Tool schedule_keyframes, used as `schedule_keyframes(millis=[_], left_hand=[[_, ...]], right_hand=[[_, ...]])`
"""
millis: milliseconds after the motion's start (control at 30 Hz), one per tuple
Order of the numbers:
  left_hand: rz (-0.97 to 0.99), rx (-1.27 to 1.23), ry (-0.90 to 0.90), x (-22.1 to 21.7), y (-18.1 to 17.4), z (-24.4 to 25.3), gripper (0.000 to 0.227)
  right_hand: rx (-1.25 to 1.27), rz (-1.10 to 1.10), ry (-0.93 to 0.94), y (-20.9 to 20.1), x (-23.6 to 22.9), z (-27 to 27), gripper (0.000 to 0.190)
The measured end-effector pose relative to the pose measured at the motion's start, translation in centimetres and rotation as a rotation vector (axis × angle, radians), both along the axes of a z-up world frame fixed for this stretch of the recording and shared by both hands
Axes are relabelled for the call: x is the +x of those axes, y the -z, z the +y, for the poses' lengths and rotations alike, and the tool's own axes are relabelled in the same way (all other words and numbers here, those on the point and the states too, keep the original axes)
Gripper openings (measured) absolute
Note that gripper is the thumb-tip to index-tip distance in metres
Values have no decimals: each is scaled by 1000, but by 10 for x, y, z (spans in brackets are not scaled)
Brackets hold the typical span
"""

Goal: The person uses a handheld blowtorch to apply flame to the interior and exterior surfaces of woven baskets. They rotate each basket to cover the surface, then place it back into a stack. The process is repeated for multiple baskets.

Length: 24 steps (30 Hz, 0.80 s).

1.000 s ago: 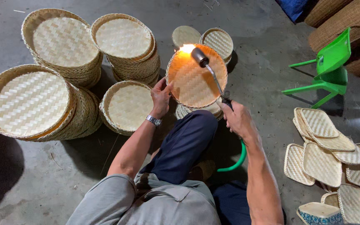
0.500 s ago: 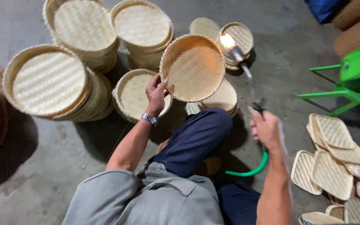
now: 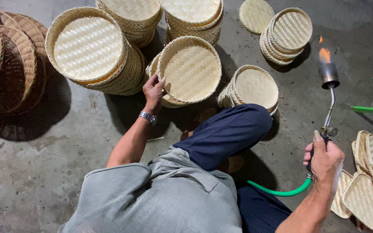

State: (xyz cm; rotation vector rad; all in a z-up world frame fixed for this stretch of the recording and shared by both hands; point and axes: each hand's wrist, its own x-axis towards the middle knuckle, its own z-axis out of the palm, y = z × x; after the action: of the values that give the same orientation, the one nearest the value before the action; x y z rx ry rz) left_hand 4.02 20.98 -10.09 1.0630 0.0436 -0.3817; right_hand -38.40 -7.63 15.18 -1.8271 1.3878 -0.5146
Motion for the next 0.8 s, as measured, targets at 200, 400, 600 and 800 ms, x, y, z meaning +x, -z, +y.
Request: schedule_keyframes(millis=[200,400,600,800], left_hand=[[-773,453,-277,2,-80,-26,48],[-1702,439,-523,47,-214,-51,40],[-2285,411,-547,87,-277,-44,31],[-2085,361,-547,91,-272,-33,28]], right_hand=[[14,-13,33,2,-12,3,47],[25,-53,68,7,-36,-2,46],[99,-145,137,28,-55,-6,44],[98,-204,118,36,-55,-6,40]])
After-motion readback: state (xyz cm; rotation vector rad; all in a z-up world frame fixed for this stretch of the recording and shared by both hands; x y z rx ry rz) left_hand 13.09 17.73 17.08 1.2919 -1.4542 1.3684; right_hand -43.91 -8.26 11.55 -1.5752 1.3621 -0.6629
